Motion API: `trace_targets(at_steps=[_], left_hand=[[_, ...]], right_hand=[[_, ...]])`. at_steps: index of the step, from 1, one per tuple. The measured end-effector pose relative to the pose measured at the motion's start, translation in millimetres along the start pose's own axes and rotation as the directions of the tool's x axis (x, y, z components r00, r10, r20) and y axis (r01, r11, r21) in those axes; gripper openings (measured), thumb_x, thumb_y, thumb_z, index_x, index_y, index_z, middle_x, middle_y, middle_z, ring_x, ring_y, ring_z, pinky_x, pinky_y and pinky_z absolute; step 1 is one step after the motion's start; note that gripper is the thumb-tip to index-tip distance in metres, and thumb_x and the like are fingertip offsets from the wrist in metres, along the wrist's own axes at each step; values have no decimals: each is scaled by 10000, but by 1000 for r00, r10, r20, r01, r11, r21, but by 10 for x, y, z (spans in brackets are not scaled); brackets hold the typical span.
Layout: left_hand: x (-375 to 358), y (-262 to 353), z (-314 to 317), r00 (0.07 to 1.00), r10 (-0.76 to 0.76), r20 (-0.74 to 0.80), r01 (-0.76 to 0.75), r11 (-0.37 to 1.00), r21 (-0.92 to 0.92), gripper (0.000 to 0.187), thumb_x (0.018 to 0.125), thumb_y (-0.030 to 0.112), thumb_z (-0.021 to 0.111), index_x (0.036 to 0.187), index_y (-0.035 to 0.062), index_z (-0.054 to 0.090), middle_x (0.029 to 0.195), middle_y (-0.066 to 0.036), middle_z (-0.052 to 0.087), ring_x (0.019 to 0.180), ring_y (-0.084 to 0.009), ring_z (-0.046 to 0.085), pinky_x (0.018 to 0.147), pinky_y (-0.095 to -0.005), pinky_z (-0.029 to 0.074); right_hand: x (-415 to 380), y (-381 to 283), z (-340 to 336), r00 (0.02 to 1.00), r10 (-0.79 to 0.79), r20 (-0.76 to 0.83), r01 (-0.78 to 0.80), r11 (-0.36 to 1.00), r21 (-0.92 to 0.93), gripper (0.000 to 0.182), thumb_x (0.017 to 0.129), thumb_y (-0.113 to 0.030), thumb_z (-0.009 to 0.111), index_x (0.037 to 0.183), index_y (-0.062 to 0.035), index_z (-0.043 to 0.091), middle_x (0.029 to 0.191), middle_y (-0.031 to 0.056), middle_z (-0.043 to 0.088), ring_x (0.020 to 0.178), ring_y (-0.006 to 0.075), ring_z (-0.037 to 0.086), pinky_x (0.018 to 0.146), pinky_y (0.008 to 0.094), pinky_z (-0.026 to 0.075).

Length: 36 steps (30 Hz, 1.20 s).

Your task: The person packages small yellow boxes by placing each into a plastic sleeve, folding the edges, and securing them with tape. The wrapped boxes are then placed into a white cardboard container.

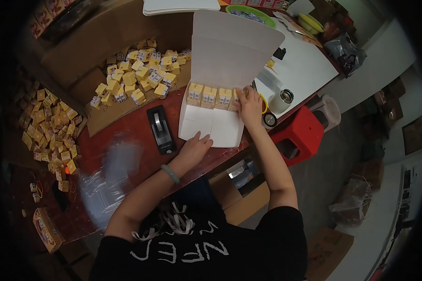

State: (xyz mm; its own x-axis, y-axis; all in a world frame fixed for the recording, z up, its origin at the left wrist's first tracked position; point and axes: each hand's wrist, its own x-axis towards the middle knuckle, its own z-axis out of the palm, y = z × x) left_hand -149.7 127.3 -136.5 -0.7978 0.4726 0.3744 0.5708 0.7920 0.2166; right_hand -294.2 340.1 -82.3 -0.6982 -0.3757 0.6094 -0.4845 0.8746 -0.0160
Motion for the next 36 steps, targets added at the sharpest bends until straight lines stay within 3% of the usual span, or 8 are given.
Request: trace_targets(at_steps=[4,7,10,13,18,24,33,36], left_hand=[[6,-11,15,999,3,37,-3,1000,15,132,800,91,598,926,54,590,983,-132,595,992,-390,576,737,-439,552],[87,-31,27,995,13,100,-13,1000,4,116,811,98,583,918,56,595,976,-139,609,961,-401,587,710,-433,558],[202,-67,-78,973,16,230,-13,1000,-16,127,825,100,561,940,53,583,1049,-142,610,1029,-415,590,762,-425,561],[263,-173,-68,977,77,201,-81,997,13,131,834,94,547,955,50,575,1092,-142,607,1073,-404,593,801,-410,558],[293,-418,102,978,191,-86,-185,980,67,109,825,98,556,923,60,583,974,-136,623,945,-314,611,723,-378,542],[336,-225,82,996,54,64,-57,997,54,104,805,102,573,898,58,563,892,-108,615,869,-282,623,676,-378,541],[385,-157,160,999,-6,40,-1,988,155,102,789,119,580,873,68,554,878,-85,605,866,-252,625,648,-338,523],[414,-67,153,993,-43,109,26,989,149,120,789,125,577,889,59,562,910,-93,613,884,-255,624,678,-346,524]], right_hand=[[6,-231,-67,999,22,-46,-25,998,-64,485,747,-141,711,1210,-56,594,1295,135,505,1216,335,470,963,460,394],[53,-562,8,939,-342,40,331,929,165,506,816,-124,599,1313,-59,525,1488,128,394,1394,323,345,1146,469,264],[201,-663,267,710,-659,248,683,730,-13,556,884,-155,489,1430,-80,421,1583,76,268,1471,243,226,1193,450,189],[414,-461,424,637,-592,494,745,636,-199,631,941,-214,400,1538,-100,231,1627,19,149,1501,179,109,1209,452,110],[499,-175,620,624,-571,534,780,499,-377,613,984,-265,301,1559,-122,142,1638,-1,84,1505,150,57,1219,425,39],[561,-82,664,553,-651,520,785,616,-64,570,982,-214,312,1540,-133,229,1629,7,134,1501,140,80,1223,352,73],[447,-197,621,525,-639,562,738,671,74,548,965,-189,372,1487,-33,320,1598,49,232,1484,195,182,1214,367,170],[401,-207,597,600,-650,466,682,720,126,464,933,-146,441,1375,-13,488,1511,85,397,1434,234,314,1168,371,293]])
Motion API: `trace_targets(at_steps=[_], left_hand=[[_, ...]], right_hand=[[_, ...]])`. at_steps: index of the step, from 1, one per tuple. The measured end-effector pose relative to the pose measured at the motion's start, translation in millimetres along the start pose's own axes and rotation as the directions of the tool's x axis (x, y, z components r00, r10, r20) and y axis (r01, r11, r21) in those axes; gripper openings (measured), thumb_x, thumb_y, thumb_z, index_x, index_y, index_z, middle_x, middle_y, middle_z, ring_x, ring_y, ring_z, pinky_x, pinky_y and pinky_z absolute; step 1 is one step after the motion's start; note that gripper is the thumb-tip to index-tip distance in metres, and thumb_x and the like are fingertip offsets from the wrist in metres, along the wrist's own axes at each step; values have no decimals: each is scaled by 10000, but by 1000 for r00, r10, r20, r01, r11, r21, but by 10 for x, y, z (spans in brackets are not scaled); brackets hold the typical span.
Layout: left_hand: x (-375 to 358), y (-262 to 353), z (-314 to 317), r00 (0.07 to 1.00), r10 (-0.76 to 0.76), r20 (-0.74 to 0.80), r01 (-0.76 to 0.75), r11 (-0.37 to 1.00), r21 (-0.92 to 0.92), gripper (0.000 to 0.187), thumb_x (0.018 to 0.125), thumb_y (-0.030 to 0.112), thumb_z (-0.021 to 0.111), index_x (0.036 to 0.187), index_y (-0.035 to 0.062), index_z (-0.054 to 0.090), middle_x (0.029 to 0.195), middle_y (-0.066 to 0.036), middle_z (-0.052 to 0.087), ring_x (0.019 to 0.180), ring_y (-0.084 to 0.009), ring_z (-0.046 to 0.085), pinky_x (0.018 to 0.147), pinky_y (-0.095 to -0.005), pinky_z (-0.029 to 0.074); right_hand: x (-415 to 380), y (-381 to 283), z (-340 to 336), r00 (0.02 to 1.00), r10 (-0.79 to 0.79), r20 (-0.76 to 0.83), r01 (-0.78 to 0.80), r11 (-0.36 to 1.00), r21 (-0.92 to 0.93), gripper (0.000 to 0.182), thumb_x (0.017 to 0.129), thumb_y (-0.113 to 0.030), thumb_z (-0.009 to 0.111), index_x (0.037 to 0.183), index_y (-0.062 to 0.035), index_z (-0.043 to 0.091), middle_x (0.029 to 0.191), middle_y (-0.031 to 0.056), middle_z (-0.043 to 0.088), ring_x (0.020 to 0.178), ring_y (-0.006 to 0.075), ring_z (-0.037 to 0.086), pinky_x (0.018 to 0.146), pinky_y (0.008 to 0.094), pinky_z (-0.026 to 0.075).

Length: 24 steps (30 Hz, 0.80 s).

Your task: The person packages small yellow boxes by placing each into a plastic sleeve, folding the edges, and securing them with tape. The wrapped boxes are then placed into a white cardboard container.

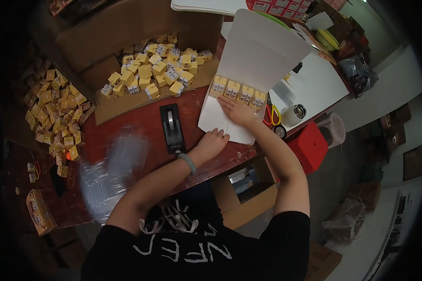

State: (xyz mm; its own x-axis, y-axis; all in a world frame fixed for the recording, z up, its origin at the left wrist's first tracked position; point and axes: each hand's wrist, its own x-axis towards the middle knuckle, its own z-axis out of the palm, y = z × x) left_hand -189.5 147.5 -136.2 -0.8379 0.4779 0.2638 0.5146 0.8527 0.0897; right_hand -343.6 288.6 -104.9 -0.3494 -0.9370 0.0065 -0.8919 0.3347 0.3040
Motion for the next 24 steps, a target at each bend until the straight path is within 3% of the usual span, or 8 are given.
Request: trace_targets(at_steps=[2,3,5,10,13,19,23,24], left_hand=[[19,-7,-115,995,-24,94,29,998,-54,163,795,128,569,935,44,587,984,-122,630,953,-278,627,752,-359,532],[-14,-12,-114,999,-5,-52,5,1000,-4,194,805,136,578,969,34,596,1039,-138,626,1009,-295,614,809,-371,522],[-90,-25,-108,940,60,-335,-23,993,114,256,825,153,596,1039,14,613,1149,-169,620,1122,-329,587,925,-396,501],[-1182,-13,-1091,963,-73,-260,-27,931,-364,362,834,153,706,1151,7,605,1302,-166,577,1292,-328,496,1073,-466,409],[-2160,-317,-1613,889,-377,-259,285,900,-329,308,854,87,675,1145,9,609,1264,-180,607,1237,-329,549,1072,-481,408],[-3596,-590,-2306,412,-795,-445,791,554,-259,271,920,69,592,1173,-30,590,1250,-200,610,1229,-363,550,1074,-457,403],[-3489,-539,-1930,467,-805,-367,793,564,-230,435,911,177,635,1264,-54,528,1434,-244,440,1365,-400,386,1115,-474,336],[-3404,-563,-1736,510,-783,-355,770,600,-217,505,908,220,646,1298,-66,498,1463,-263,394,1386,-417,345,1126,-482,315]], right_hand=[[30,-126,-129,991,124,52,-132,973,189,396,900,-126,499,1274,-21,578,1417,96,498,1387,259,387,1123,382,359],[53,-215,-232,980,179,85,-196,941,277,365,884,-116,528,1224,-25,623,1370,101,548,1364,272,423,1100,388,393],[48,-431,-371,940,246,-236,-140,910,389,306,811,-10,601,1107,-33,674,1216,123,637,1253,314,532,1000,416,475],[63,-1222,-1093,640,564,-523,-48,708,705,271,829,71,613,1078,-15,675,1101,153,671,1079,348,625,929,385,496],[68,-1774,-1248,575,653,-492,26,586,810,231,860,58,618,1075,0,681,1067,135,695,1044,302,643,910,368,497],[546,-2664,-1253,756,555,-348,181,333,925,199,857,27,631,1047,-4,682,1070,142,692,1025,312,642,898,368,500],[1310,-2776,-1169,899,377,-221,144,223,964,284,822,-33,660,1105,-36,635,1195,191,621,1169,394,556,980,398,455],[1551,-2793,-1039,891,359,-278,140,367,920,309,813,-46,667,1115,-8,616,1236,223,593,1252,417,474,1031,405,414]])
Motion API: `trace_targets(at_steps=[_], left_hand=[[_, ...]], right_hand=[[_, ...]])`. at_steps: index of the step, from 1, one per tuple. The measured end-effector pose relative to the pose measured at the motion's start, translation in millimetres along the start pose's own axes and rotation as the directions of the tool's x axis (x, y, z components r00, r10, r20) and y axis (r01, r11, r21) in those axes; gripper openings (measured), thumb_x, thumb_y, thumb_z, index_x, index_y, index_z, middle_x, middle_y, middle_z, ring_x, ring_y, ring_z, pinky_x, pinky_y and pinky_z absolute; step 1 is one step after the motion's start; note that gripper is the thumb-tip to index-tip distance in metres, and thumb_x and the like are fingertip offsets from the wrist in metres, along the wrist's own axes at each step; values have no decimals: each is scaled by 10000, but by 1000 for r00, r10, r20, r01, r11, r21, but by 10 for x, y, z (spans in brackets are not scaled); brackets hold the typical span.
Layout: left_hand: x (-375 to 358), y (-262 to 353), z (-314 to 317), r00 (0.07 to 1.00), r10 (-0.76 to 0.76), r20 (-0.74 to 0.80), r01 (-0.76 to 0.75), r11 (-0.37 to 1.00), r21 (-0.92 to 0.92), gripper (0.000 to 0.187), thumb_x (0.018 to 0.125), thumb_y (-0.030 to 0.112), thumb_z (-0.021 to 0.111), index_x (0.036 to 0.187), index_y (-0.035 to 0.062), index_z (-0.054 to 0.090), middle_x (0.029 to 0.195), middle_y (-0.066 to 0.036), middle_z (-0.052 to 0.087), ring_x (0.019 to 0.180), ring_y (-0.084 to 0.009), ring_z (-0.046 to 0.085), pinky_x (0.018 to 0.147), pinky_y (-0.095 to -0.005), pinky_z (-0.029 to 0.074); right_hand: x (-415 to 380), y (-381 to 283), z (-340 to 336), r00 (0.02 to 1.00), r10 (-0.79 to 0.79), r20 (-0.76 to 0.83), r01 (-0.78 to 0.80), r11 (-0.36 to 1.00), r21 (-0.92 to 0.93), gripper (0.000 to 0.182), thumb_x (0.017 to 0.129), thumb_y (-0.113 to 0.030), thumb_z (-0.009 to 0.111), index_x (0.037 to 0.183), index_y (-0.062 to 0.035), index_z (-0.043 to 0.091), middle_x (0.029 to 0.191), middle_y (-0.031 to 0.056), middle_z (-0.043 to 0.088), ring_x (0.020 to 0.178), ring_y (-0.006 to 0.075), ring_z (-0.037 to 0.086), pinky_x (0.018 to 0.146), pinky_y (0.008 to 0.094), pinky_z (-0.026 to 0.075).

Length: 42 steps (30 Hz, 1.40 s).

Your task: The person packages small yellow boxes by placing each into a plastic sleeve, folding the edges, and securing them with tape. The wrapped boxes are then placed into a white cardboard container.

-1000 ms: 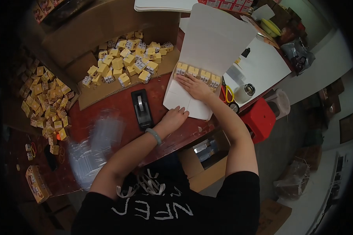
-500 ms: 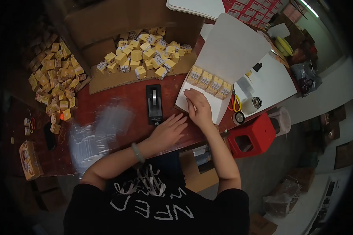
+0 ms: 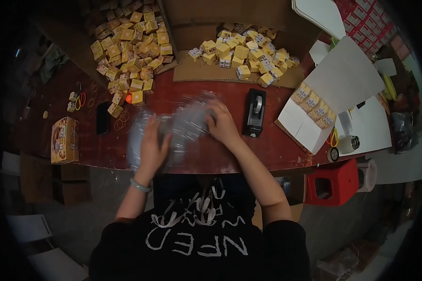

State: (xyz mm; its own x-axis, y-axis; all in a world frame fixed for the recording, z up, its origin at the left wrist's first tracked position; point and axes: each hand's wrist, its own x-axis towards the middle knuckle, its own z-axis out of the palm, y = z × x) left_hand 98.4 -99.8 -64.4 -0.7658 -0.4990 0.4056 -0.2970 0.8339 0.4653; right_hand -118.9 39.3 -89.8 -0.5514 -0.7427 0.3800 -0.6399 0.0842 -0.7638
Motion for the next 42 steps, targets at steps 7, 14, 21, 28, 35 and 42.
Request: trace_targets(at_steps=[7,14,21,28,35,42], left_hand=[[286,288,1277,974,-45,224,10,987,158,1125,780,692,602,1461,-119,223,1578,-266,120,1481,-388,59,1176,-547,25],[265,318,1267,960,-100,260,40,973,228,1264,714,800,562,1460,-147,184,1574,-300,67,1484,-399,1,1157,-581,-15],[161,343,1266,976,-129,175,97,979,177,1302,691,760,631,1463,-156,122,1568,-311,72,1479,-416,14,1142,-615,-32],[430,557,895,992,-119,44,116,991,74,1188,603,534,829,1418,-114,257,1496,-286,281,1411,-418,248,1144,-625,64],[552,651,353,980,-132,-148,99,973,-208,955,588,349,886,1313,-26,391,1242,-225,519,1159,-376,514,1005,-477,404],[457,639,-41,957,-245,154,244,399,-884,342,835,125,753,1080,-64,606,1000,-167,687,892,-209,672,774,-304,545]], right_hand=[[689,342,97,808,505,303,-126,651,-748,764,829,-462,663,1201,193,536,1364,370,440,1434,502,132,1198,501,45],[471,823,227,921,378,97,-255,770,-585,999,676,-587,778,1225,203,507,1475,453,138,1429,548,-13,1189,497,-25],[670,530,146,797,529,290,-237,717,-655,688,684,-562,791,969,50,653,1415,419,326,1444,514,42,1190,512,30],[673,535,168,891,271,366,-266,962,-63,315,786,-419,744,832,-107,752,1264,268,558,1423,437,238,1180,532,79],[341,-354,-205,992,-52,114,8,933,359,239,844,-282,738,1026,-127,741,1582,278,134,1463,404,184,1149,491,217],[-163,-745,-52,987,53,150,-156,491,857,396,926,-90,663,1289,21,548,1338,161,523,1224,216,532,998,328,446]])
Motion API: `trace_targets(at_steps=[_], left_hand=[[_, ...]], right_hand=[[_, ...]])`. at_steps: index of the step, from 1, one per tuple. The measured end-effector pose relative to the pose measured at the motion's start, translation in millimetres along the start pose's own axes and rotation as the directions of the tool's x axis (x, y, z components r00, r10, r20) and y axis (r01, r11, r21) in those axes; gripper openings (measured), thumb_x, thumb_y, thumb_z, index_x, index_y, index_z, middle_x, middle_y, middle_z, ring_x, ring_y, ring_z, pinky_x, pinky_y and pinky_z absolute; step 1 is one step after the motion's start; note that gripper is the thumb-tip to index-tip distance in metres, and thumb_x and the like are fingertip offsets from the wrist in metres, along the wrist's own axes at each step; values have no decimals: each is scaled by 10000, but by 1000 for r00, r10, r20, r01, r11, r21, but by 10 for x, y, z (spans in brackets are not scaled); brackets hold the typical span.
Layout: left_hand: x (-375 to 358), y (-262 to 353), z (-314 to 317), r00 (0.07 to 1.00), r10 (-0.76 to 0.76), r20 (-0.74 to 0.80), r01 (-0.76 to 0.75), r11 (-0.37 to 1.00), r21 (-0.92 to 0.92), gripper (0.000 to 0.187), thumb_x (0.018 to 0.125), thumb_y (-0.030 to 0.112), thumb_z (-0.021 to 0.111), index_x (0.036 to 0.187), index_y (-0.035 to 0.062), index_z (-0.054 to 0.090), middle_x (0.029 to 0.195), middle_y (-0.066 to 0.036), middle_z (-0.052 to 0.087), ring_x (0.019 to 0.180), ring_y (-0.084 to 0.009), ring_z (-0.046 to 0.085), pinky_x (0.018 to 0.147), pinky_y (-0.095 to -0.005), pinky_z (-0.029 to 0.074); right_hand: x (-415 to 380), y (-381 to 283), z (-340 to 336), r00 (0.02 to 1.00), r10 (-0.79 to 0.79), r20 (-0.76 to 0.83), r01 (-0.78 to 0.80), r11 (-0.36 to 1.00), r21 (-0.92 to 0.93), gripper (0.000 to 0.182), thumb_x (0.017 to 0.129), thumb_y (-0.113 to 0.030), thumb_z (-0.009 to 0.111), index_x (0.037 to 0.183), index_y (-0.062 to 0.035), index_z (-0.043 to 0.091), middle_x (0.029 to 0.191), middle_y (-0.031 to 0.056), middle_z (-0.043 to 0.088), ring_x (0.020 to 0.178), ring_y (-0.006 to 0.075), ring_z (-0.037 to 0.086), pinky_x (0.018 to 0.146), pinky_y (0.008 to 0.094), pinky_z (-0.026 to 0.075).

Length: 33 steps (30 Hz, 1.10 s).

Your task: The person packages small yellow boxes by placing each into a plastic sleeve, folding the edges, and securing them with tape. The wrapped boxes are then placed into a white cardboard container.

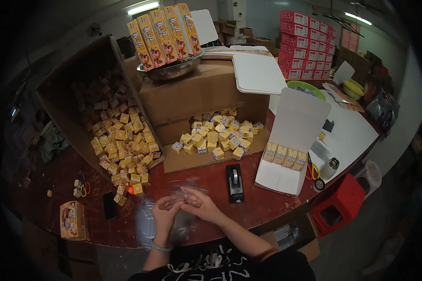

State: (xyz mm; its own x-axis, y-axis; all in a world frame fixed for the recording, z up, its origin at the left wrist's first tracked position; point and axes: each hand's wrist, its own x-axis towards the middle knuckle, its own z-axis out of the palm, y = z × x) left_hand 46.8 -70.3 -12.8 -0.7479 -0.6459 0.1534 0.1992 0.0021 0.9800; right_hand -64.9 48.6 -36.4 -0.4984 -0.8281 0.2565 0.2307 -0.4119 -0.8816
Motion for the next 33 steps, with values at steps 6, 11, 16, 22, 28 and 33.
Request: trace_targets(at_steps=[6,11,16,22,28,33], left_hand=[[-190,77,117,976,-184,119,214,917,-337,277,918,91,672,1141,-61,608,1090,-176,684,955,-192,671,826,-296,555],[-338,11,310,979,38,202,-13,992,-124,491,918,55,650,1351,2,425,1277,-138,571,1132,-190,583,937,-319,510],[-422,-179,137,961,-134,243,207,929,-306,523,875,17,681,1320,21,408,1265,-113,530,1161,-186,546,960,-319,477],[-380,-327,253,999,-36,-12,31,947,-319,537,836,-12,715,1281,34,417,1231,-115,548,1117,-183,571,957,-313,474],[-193,-269,-191,991,-134,-30,122,962,-245,593,785,-55,754,1271,31,425,1211,-137,576,1073,-204,602,900,-325,517],[-314,-392,-903,860,-466,207,463,543,-700,515,891,167,686,1346,65,468,1219,-123,583,1077,-261,602,941,-414,488]], right_hand=[[-235,-27,32,992,119,-43,-124,981,-147,306,999,-158,559,1245,23,548,1107,48,635,1009,109,605,847,261,507],[-372,378,-159,992,123,-13,-122,962,-246,532,1048,-304,428,1480,-48,253,1274,105,518,1183,188,530,1002,335,438],[-454,233,11,986,118,116,-88,966,-241,655,1038,-314,418,1538,-82,65,1418,154,397,1335,250,404,1118,381,308],[-342,360,261,1000,20,-9,-21,999,-45,605,1019,-273,462,1522,-79,187,1453,164,387,1352,256,395,1121,375,302],[-78,-82,-100,976,-191,-101,86,773,-628,279,903,-30,621,1179,7,603,1217,126,605,1102,215,601,942,321,467],[221,-456,-632,994,-60,-91,-45,536,-843,184,884,-80,683,1055,-15,661,1021,95,660,873,179,642,731,267,491]])
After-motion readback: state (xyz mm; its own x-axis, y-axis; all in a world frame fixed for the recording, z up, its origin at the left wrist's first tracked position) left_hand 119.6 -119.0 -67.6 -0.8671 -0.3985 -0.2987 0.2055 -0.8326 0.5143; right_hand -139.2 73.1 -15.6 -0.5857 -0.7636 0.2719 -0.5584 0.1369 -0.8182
